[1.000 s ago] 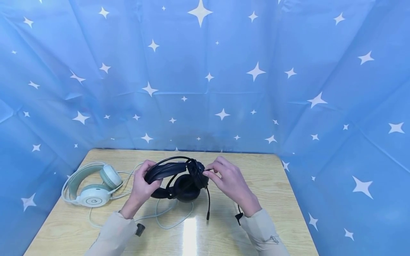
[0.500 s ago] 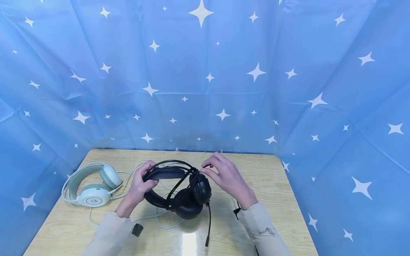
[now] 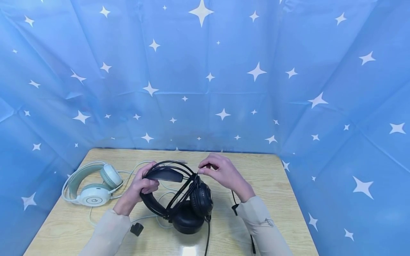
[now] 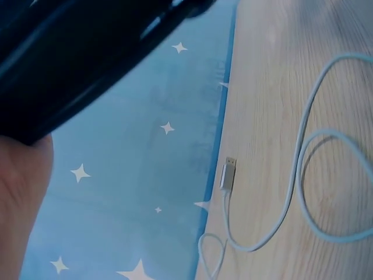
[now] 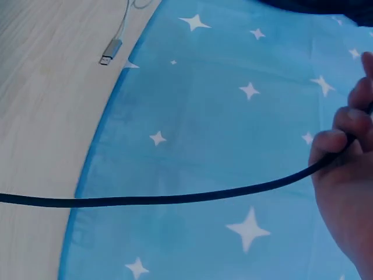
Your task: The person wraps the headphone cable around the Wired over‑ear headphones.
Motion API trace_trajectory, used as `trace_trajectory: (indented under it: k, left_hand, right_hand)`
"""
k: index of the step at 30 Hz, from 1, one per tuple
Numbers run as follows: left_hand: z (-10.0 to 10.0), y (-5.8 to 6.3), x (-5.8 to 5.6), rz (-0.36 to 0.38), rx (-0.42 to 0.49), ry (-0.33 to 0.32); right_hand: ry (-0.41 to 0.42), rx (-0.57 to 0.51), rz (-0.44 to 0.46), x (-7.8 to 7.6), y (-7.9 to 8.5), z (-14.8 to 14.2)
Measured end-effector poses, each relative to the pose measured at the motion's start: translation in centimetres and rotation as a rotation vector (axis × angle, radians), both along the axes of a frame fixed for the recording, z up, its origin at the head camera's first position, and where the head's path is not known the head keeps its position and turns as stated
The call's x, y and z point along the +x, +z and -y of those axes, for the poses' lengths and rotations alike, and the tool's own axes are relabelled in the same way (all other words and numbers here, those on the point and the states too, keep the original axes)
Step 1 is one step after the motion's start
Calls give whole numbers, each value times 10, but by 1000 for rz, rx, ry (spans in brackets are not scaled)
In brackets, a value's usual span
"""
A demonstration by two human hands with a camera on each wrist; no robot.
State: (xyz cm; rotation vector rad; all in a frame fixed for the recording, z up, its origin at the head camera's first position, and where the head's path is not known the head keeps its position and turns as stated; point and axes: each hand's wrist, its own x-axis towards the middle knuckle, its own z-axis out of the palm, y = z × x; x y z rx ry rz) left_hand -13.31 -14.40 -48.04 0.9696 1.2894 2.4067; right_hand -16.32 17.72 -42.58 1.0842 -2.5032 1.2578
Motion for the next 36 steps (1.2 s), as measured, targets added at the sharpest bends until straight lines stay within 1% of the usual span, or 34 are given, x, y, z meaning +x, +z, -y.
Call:
trace_trajectory:
  k: [3, 8, 10, 13, 16, 18, 20, 23, 27, 29, 30, 32, 33, 34, 35, 36]
  left_hand:
    - [0, -1, -2, 27, 57, -67]
    - [-2, -2, -2, 58, 127, -119]
    - [-3, -2, -1, 71, 164, -149]
    - [-5, -2, -1, 87, 244, -224]
    - [-9, -3, -2, 106, 348, -328]
    - [-13, -4, -2, 121, 407, -389]
    - [-17, -5, -2, 136, 446, -433]
    - [-23, -7, -2, 145, 471, -452]
    - [-27, -8, -1, 144, 508, -448]
    - [-28, -8, -1, 144, 543, -449]
    - [-29, -8, -2, 146, 565, -452]
    - [-31, -7, -2, 150, 615, -453]
    - [-32, -7, -2, 151, 641, -450]
    - [-33, -6, -2, 156, 667, -446]
    - [-34, -6, -2, 162, 691, -438]
    - [-35, -5, -1, 168, 714, -424]
  right_hand:
    - [17, -32, 50, -2, -2, 2]
    - [45, -84, 91, -4, -5, 5]
    - [59, -95, 114, -5, -6, 6]
    - [74, -94, 159, -7, -7, 8]
    - [87, -88, 218, -9, -10, 9]
    - [81, -79, 268, -10, -13, 9]
    - [72, -74, 317, -11, -17, 10]
    - [53, -77, 394, -13, -26, 11]
    - [78, -138, 514, -15, -41, 14]
    - [118, -187, 551, -15, -50, 14]
    - [155, -218, 553, -15, -55, 14]
    - [264, -315, 518, -15, -66, 14]
    - [321, -362, 498, -16, -76, 13]
    - [401, -433, 486, -15, -80, 14]
    - [499, -514, 519, -14, -83, 15]
    - [587, -588, 536, -11, -81, 19]
